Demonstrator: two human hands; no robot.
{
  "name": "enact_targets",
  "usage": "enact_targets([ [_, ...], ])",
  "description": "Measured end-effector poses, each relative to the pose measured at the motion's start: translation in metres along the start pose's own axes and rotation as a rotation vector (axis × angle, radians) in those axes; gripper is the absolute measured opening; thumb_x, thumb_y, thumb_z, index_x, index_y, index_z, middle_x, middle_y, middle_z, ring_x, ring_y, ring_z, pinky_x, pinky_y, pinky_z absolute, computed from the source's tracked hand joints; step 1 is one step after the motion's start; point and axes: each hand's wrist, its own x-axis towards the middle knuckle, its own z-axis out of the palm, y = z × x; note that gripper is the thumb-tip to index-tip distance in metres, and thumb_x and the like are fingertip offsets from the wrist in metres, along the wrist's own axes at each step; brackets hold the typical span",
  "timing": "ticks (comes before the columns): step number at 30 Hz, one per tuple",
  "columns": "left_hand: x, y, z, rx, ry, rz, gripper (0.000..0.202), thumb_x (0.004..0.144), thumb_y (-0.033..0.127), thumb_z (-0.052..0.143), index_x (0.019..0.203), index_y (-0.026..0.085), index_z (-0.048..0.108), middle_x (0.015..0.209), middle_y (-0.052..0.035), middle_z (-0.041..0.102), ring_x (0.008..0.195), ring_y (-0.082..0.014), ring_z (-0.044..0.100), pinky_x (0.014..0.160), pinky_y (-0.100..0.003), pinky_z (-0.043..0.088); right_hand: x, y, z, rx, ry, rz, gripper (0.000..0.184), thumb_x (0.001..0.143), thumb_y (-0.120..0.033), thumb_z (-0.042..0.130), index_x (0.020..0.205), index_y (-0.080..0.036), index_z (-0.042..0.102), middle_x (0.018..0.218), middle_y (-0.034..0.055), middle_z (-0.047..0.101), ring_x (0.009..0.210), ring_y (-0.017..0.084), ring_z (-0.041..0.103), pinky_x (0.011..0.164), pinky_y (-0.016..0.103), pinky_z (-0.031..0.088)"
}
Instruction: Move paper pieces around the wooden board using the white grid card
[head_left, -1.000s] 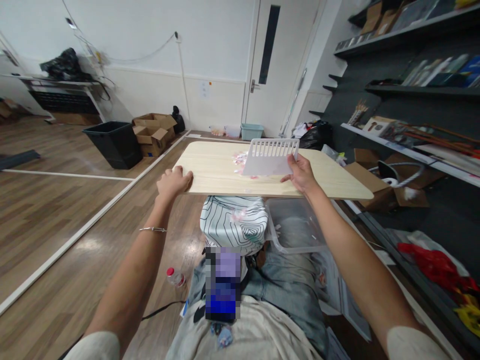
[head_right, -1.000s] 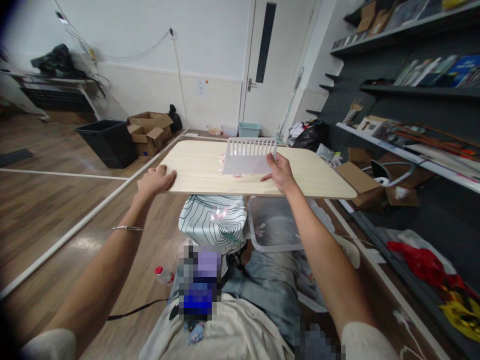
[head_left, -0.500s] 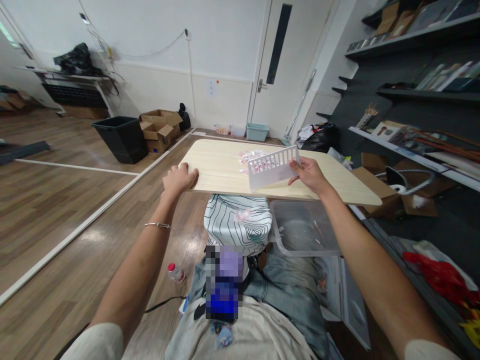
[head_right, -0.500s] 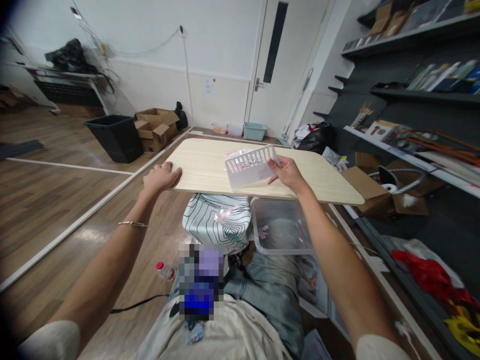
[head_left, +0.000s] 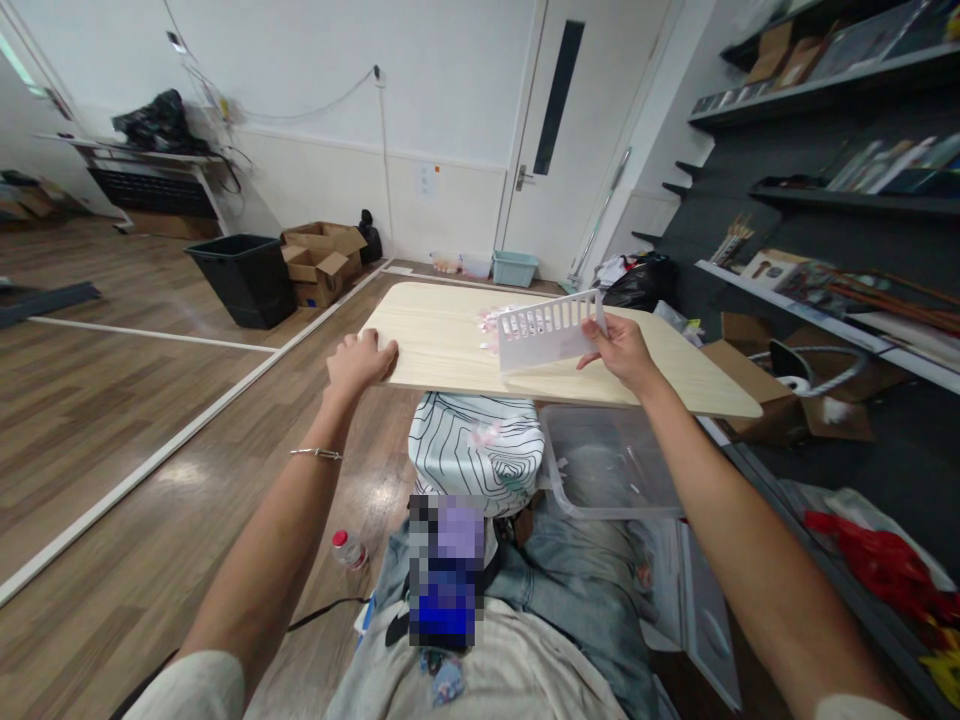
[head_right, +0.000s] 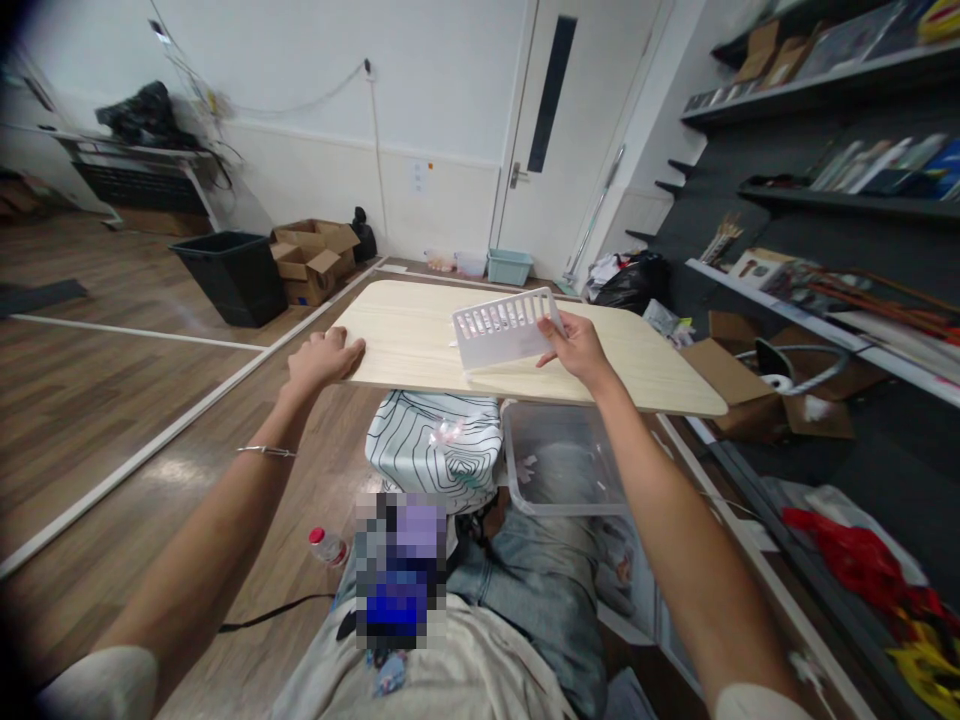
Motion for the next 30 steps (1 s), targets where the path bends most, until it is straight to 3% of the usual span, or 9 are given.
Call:
enact_targets([
  [19,0.000,-0.001,0.001,0.003,-0.002,0.005,0.069,0.106,0.059,0.038,0.155,0.019,0.066,0.158,-0.0296,0.066,0.143,-0.0482,0.066,0.112,-0.060,0.054,-0.017,0.011,-0.006,-0.022,0.105,0.039,0.078,0.065,-0.093,0.093,0.087,-0.020,0.076,0.076,0.0011,0.068,0.065,0.017,0.067,0.048,0.031,0.071],
  [30,0.001,-0.001,0.001,0.003,-0.009,0.004,0.069,0.107,0.060,0.038,0.154,0.019,0.067,0.157,-0.0303,0.066,0.142,-0.0491,0.066,0.112,-0.062,0.054,-0.021,0.010,0.000,0.001,0.080,0.064,0.080,0.062,-0.094,0.093,0.082,-0.020,0.072,0.074,0.0004,0.067,0.063,0.016,0.067,0.046,0.030,0.070],
])
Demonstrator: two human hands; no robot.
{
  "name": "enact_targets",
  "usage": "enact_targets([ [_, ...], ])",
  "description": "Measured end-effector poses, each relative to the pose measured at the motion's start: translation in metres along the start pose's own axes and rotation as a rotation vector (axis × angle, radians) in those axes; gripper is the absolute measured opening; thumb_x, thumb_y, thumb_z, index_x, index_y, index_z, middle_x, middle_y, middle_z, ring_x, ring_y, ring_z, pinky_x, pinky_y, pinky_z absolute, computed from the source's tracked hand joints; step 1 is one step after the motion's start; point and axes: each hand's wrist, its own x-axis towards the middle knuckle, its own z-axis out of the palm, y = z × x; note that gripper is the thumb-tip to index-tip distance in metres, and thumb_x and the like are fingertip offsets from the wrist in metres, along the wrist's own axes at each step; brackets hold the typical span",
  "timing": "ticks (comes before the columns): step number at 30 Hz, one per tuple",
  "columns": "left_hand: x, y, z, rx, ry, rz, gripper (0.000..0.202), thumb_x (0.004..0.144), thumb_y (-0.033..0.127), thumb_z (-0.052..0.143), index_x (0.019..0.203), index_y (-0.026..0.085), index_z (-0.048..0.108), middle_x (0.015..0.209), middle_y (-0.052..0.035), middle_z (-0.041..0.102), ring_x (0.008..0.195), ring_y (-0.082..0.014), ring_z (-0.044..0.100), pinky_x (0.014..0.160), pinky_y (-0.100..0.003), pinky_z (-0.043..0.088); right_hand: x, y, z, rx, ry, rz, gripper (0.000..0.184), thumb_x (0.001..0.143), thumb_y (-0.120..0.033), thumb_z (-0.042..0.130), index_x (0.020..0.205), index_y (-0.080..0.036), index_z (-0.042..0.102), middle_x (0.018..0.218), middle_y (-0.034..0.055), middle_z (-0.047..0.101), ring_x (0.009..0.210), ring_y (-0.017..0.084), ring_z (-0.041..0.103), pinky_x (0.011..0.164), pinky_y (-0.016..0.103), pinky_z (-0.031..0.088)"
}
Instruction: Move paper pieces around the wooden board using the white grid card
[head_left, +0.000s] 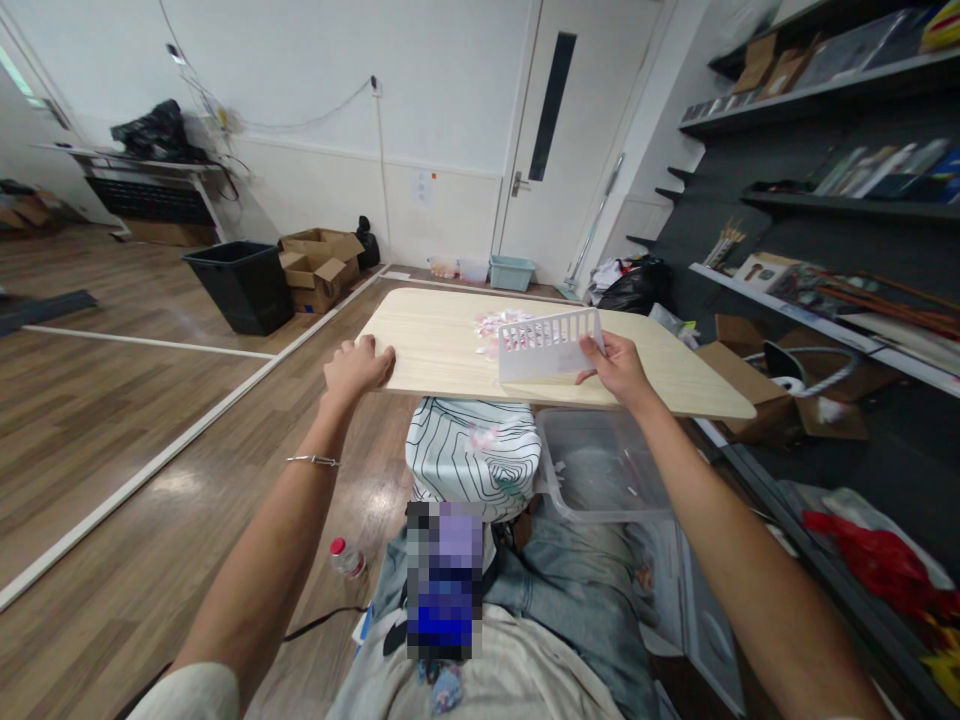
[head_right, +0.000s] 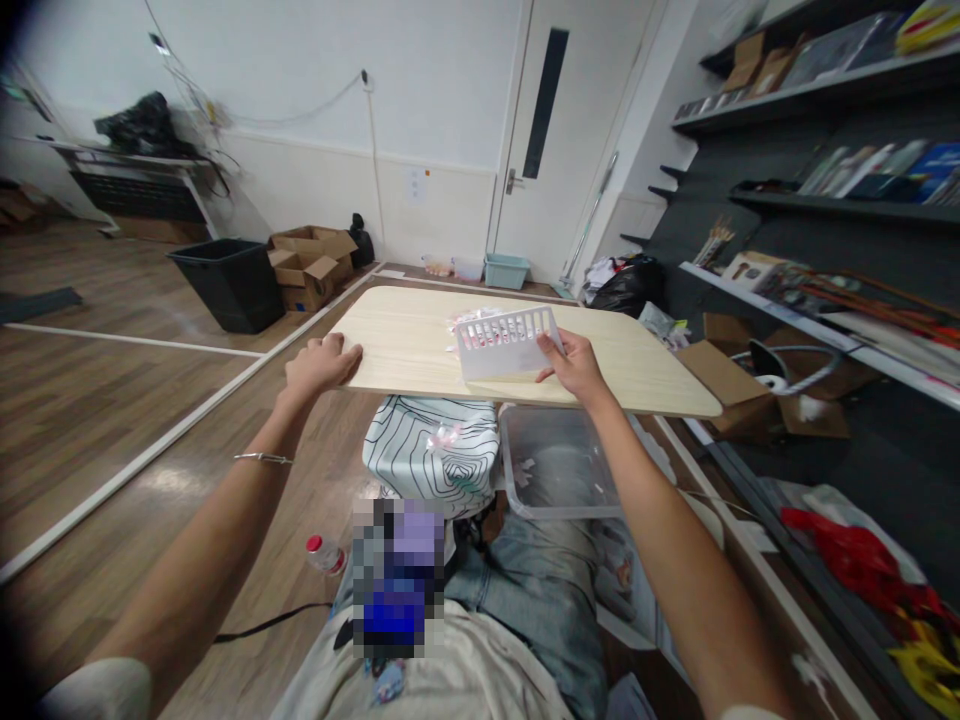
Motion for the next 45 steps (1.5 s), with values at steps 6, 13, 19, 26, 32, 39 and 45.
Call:
enact_targets([
  [6,0.000,0.000,0.000,0.000,-0.011,0.002,0.071,0.106,0.060,0.036,0.156,0.018,0.065,0.159,-0.0314,0.065,0.143,-0.0494,0.065,0.112,-0.062,0.054,-0.003,-0.001,-0.002,0.000,0.029,-0.004,0.080,0.062,-0.095,0.093,0.083,-0.020,0.073,0.074,0.0005,0.068,0.063,0.015,0.067,0.046,0.029,0.069],
  [13,-0.002,0.001,-0.003,0.002,-0.026,0.002,0.075,0.105,0.061,0.033,0.159,0.017,0.062,0.161,-0.0319,0.063,0.146,-0.0494,0.063,0.114,-0.062,0.052,-0.006,0.001,-0.006,-0.001,0.034,0.016,0.081,0.061,-0.095,0.094,0.082,-0.020,0.072,0.074,0.0008,0.068,0.064,0.016,0.068,0.046,0.029,0.070],
  [19,-0.002,0.001,-0.002,-0.001,-0.013,0.000,0.073,0.105,0.061,0.034,0.156,0.019,0.064,0.159,-0.0316,0.064,0.144,-0.0494,0.064,0.113,-0.062,0.052,-0.006,0.000,-0.001,-0.002,0.020,0.014,0.080,0.061,-0.094,0.094,0.081,-0.020,0.071,0.074,0.0006,0.067,0.064,0.017,0.068,0.046,0.030,0.069],
  [26,-0.002,0.001,-0.002,0.004,-0.016,0.002,0.075,0.105,0.062,0.034,0.159,0.018,0.062,0.160,-0.0320,0.064,0.145,-0.0496,0.064,0.113,-0.061,0.053,-0.005,-0.003,0.011,-0.009,0.001,0.004,0.081,0.063,-0.096,0.091,0.084,-0.020,0.073,0.076,0.0011,0.067,0.065,0.017,0.068,0.046,0.030,0.070],
  [32,-0.001,0.001,-0.002,0.003,-0.023,-0.003,0.077,0.105,0.062,0.033,0.161,0.018,0.060,0.162,-0.0317,0.062,0.146,-0.0490,0.063,0.114,-0.061,0.052,-0.009,-0.005,0.015,-0.016,-0.006,-0.004,0.080,0.065,-0.095,0.091,0.085,-0.019,0.074,0.075,0.0004,0.066,0.063,0.016,0.066,0.046,0.031,0.070],
  [39,-0.001,0.001,-0.001,0.000,-0.020,0.001,0.075,0.105,0.062,0.033,0.157,0.019,0.063,0.160,-0.0316,0.064,0.145,-0.0486,0.064,0.113,-0.060,0.053,-0.013,-0.007,0.011,0.003,0.001,0.012,0.079,0.064,-0.094,0.093,0.083,-0.020,0.073,0.074,0.0003,0.065,0.061,0.015,0.065,0.045,0.031,0.070],
  [45,-0.002,0.001,-0.001,-0.011,-0.013,-0.004,0.075,0.104,0.062,0.033,0.159,0.020,0.062,0.159,-0.0310,0.064,0.144,-0.0489,0.064,0.113,-0.061,0.052,-0.014,-0.007,0.018,0.001,-0.004,-0.005,0.078,0.067,-0.094,0.090,0.083,-0.021,0.072,0.073,-0.0003,0.064,0.060,0.015,0.065,0.047,0.032,0.071],
])
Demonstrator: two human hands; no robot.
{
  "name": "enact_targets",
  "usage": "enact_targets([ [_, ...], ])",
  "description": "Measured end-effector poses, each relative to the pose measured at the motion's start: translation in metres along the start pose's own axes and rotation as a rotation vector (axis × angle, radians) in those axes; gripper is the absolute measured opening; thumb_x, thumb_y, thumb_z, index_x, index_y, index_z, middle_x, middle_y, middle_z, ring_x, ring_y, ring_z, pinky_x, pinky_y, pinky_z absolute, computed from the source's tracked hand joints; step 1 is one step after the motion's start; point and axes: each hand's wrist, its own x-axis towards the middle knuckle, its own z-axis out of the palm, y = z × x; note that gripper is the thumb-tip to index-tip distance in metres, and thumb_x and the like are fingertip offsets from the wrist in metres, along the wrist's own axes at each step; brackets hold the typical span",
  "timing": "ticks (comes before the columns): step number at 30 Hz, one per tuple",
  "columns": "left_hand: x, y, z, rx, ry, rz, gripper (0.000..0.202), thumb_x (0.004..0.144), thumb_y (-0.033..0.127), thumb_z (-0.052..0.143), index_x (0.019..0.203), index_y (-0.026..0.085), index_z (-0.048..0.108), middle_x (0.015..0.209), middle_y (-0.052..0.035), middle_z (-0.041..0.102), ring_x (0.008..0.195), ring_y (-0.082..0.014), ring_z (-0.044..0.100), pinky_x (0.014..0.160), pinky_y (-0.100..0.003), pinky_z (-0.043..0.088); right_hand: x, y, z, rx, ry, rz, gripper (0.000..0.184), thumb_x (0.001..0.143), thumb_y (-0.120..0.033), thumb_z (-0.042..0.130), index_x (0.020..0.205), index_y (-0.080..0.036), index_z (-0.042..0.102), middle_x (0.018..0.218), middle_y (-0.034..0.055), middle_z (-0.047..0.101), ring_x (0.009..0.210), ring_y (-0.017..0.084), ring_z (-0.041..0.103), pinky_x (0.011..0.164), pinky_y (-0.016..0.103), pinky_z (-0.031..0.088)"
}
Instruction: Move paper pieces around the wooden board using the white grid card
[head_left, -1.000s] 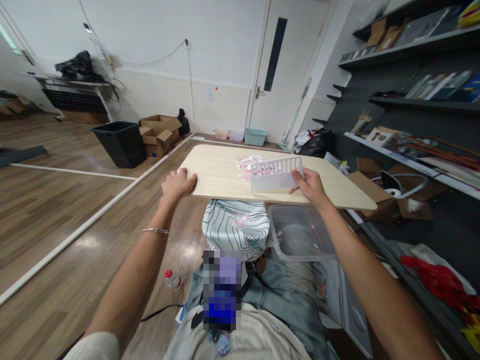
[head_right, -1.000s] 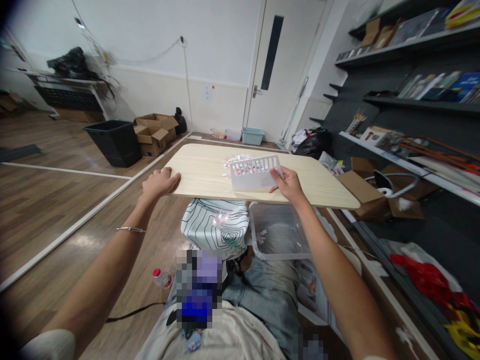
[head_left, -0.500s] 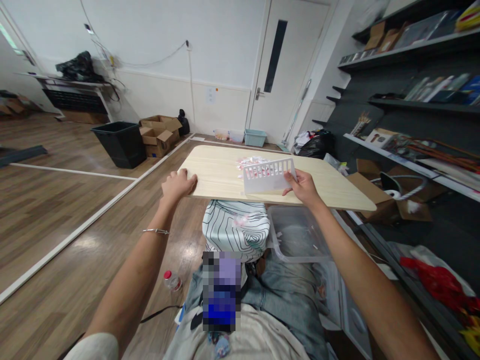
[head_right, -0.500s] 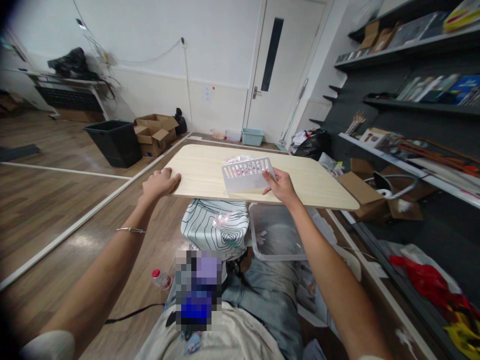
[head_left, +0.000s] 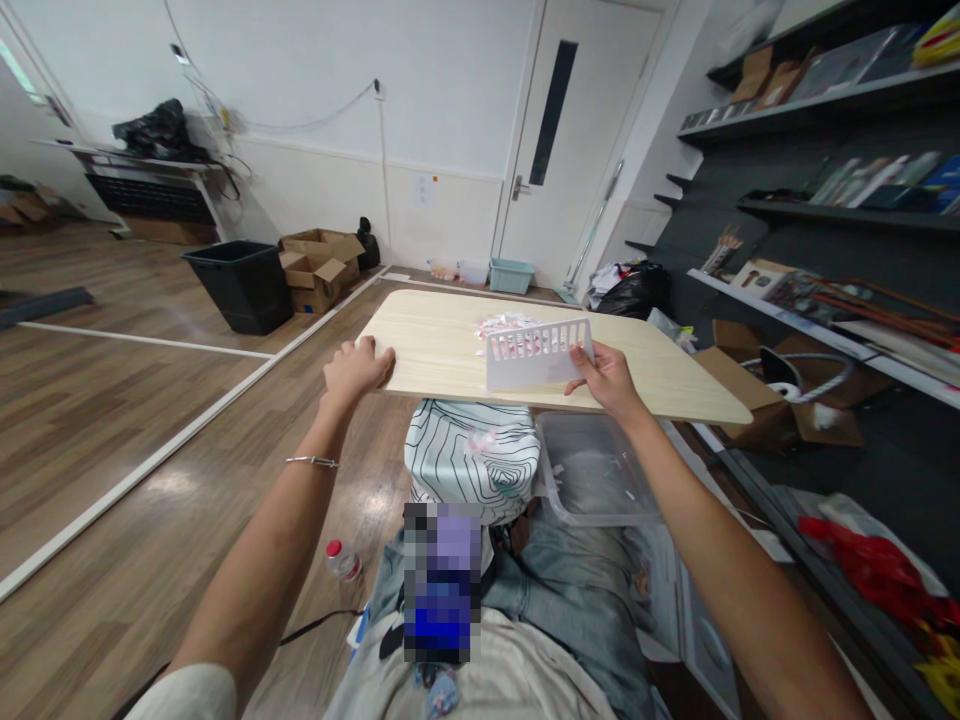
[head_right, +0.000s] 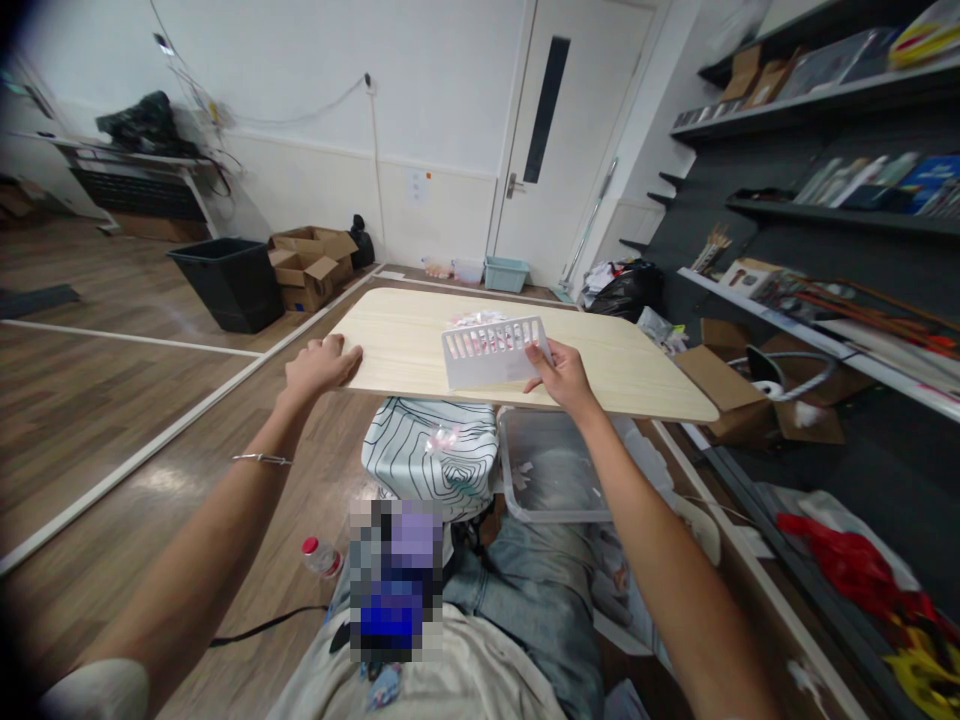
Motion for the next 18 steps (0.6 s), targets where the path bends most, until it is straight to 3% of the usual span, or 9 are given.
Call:
enact_targets([
  [18,0.001,-0.001,0.002,-0.005,0.014,0.008,0.071,0.105,0.062,0.036,0.155,0.020,0.065,0.158,-0.0307,0.065,0.145,-0.0491,0.064,0.113,-0.061,0.053,-0.016,-0.004,-0.001,-0.010,0.005,0.019,0.077,0.068,-0.094,0.090,0.081,-0.020,0.071,0.073,0.0000,0.065,0.059,0.016,0.066,0.046,0.033,0.071],
])
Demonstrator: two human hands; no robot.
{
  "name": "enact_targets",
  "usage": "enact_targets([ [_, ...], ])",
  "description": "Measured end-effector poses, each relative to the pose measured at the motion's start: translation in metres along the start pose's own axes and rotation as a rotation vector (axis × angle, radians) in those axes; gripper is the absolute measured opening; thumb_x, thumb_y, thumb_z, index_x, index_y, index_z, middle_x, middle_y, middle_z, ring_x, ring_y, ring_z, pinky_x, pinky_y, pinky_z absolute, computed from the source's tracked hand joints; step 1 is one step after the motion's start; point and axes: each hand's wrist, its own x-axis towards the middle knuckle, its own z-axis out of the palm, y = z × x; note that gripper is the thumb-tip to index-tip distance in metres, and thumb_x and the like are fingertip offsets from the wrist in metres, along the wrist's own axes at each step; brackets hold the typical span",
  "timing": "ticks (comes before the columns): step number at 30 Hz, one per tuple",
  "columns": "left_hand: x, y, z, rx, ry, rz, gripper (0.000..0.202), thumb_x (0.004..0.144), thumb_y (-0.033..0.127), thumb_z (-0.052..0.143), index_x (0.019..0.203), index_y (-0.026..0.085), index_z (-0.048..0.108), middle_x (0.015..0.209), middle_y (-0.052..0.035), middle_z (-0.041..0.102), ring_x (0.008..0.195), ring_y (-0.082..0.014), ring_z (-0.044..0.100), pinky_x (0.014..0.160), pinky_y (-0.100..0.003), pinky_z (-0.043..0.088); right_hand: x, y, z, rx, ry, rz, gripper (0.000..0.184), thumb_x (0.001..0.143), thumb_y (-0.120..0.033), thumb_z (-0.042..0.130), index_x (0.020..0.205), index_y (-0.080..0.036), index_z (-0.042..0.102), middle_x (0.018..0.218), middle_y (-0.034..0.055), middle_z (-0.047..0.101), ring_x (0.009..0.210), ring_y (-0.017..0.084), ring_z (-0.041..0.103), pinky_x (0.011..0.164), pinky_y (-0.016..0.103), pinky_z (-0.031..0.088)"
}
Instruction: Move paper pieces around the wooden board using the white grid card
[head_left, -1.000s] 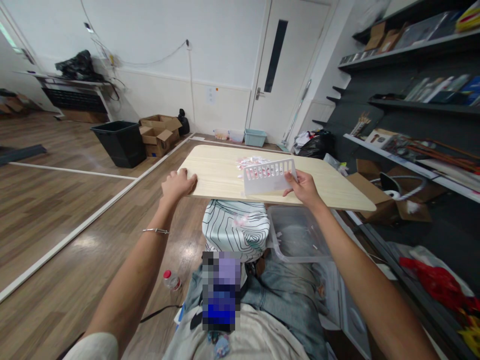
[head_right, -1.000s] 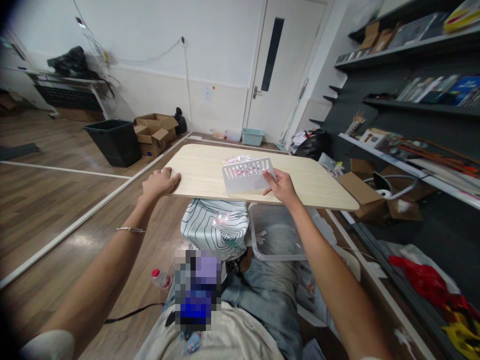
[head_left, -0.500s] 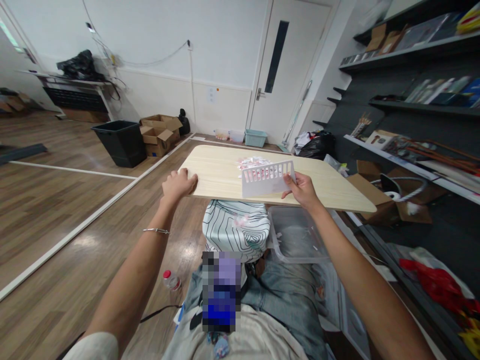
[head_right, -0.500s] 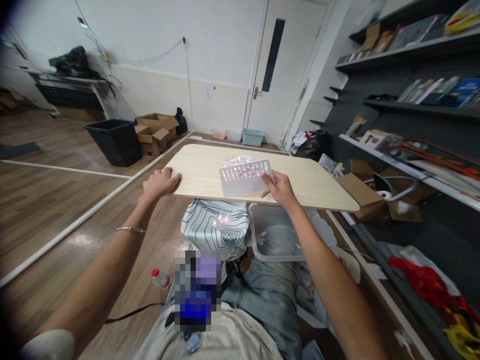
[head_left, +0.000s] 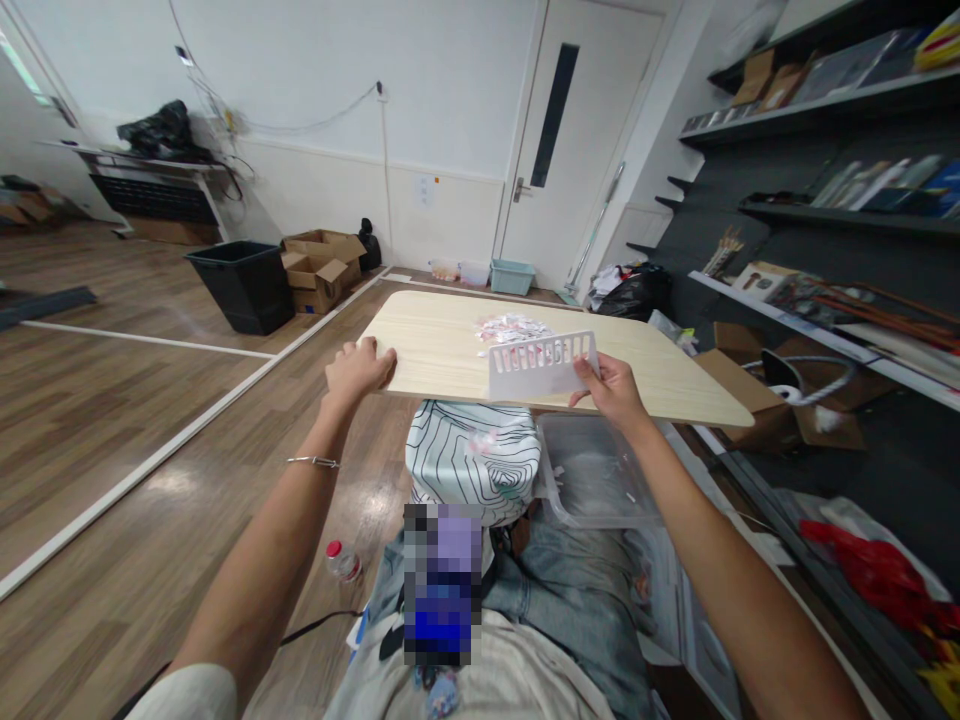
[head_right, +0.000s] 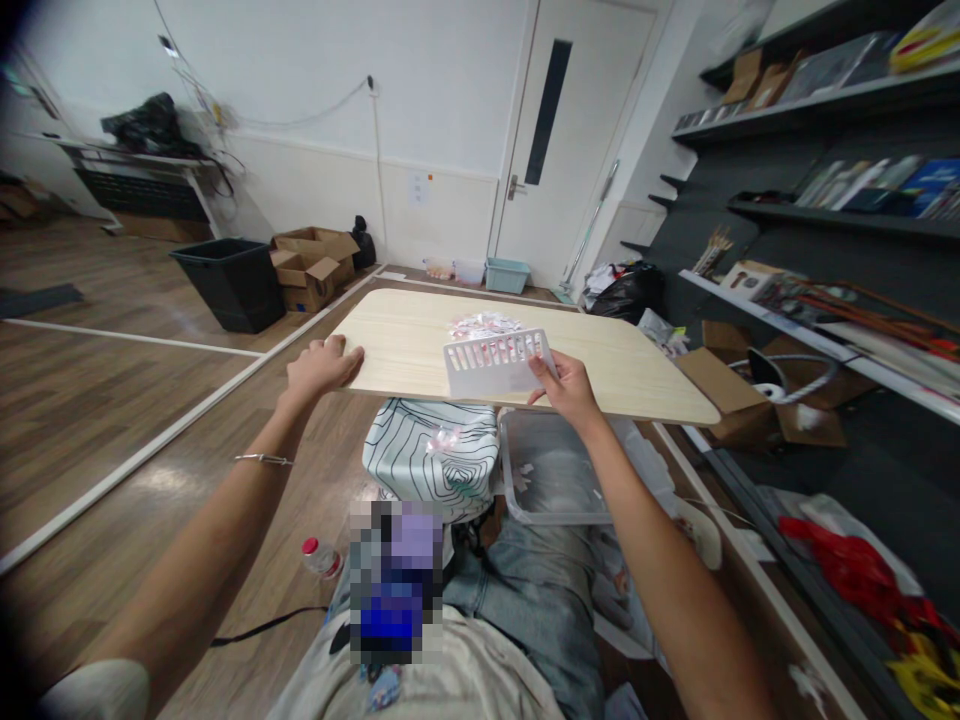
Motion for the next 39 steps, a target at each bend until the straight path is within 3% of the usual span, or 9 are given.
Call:
enact_targets([
  [4,0.000,0.000,-0.001,0.010,-0.012,0.000,0.074,0.105,0.062,0.034,0.157,0.019,0.064,0.159,-0.0314,0.064,0.145,-0.0488,0.064,0.113,-0.061,0.053,-0.015,-0.009,-0.003,-0.024,0.076,-0.041,0.073,0.073,-0.092,0.088,0.079,-0.021,0.071,0.074,0.0001,0.064,0.060,0.017,0.066,0.050,0.036,0.073],
  [7,0.000,0.000,-0.001,0.014,-0.018,-0.001,0.076,0.105,0.063,0.033,0.158,0.018,0.063,0.160,-0.0318,0.063,0.145,-0.0490,0.064,0.113,-0.061,0.053,-0.041,-0.020,-0.001,-0.052,0.190,-0.070,0.070,0.078,-0.090,0.086,0.080,-0.022,0.073,0.077,0.0017,0.068,0.060,0.018,0.066,0.048,0.038,0.073],
  [11,0.000,0.000,-0.001,0.013,-0.011,-0.002,0.075,0.105,0.064,0.033,0.157,0.019,0.064,0.160,-0.0313,0.063,0.144,-0.0493,0.064,0.113,-0.061,0.053,-0.089,-0.033,0.014,-0.119,0.384,-0.080,0.057,0.090,-0.083,0.081,0.091,-0.025,0.078,0.088,0.0057,0.078,0.063,0.023,0.072,0.049,0.041,0.072],
  [14,-0.001,0.000,-0.002,0.012,-0.011,0.001,0.074,0.105,0.062,0.034,0.156,0.019,0.064,0.159,-0.0317,0.064,0.144,-0.0493,0.064,0.113,-0.061,0.053,-0.109,-0.037,0.031,-0.118,0.515,-0.074,0.058,0.091,-0.082,0.080,0.099,-0.025,0.081,0.096,0.0094,0.082,0.067,0.027,0.076,0.050,0.042,0.072],
  [19,0.000,0.000,-0.001,0.019,-0.011,0.002,0.075,0.106,0.063,0.034,0.157,0.018,0.064,0.159,-0.0316,0.064,0.145,-0.0491,0.064,0.113,-0.061,0.054,-0.098,-0.031,0.056,-0.090,0.502,-0.030,0.067,0.088,-0.087,0.077,0.102,-0.022,0.083,0.097,0.0121,0.084,0.074,0.029,0.078,0.053,0.041,0.072],
  [25,0.000,0.001,0.000,0.018,0.003,-0.003,0.072,0.106,0.061,0.036,0.155,0.017,0.066,0.158,-0.0314,0.066,0.145,-0.0488,0.065,0.113,-0.061,0.054,-0.090,-0.020,0.074,-0.002,0.694,0.080,0.084,0.084,-0.092,0.074,0.108,-0.011,0.082,0.097,0.0147,0.085,0.069,0.025,0.076,0.048,0.034,0.065],
  [39,0.000,0.000,-0.001,0.022,-0.001,-0.004,0.072,0.107,0.060,0.036,0.157,0.018,0.064,0.159,-0.0308,0.065,0.144,-0.0490,0.065,0.113,-0.062,0.054,-0.091,-0.007,0.085,0.076,0.687,0.212,0.088,0.075,-0.093,0.077,0.103,-0.010,0.081,0.088,0.0138,0.083,0.064,0.024,0.072,0.045,0.034,0.061],
])
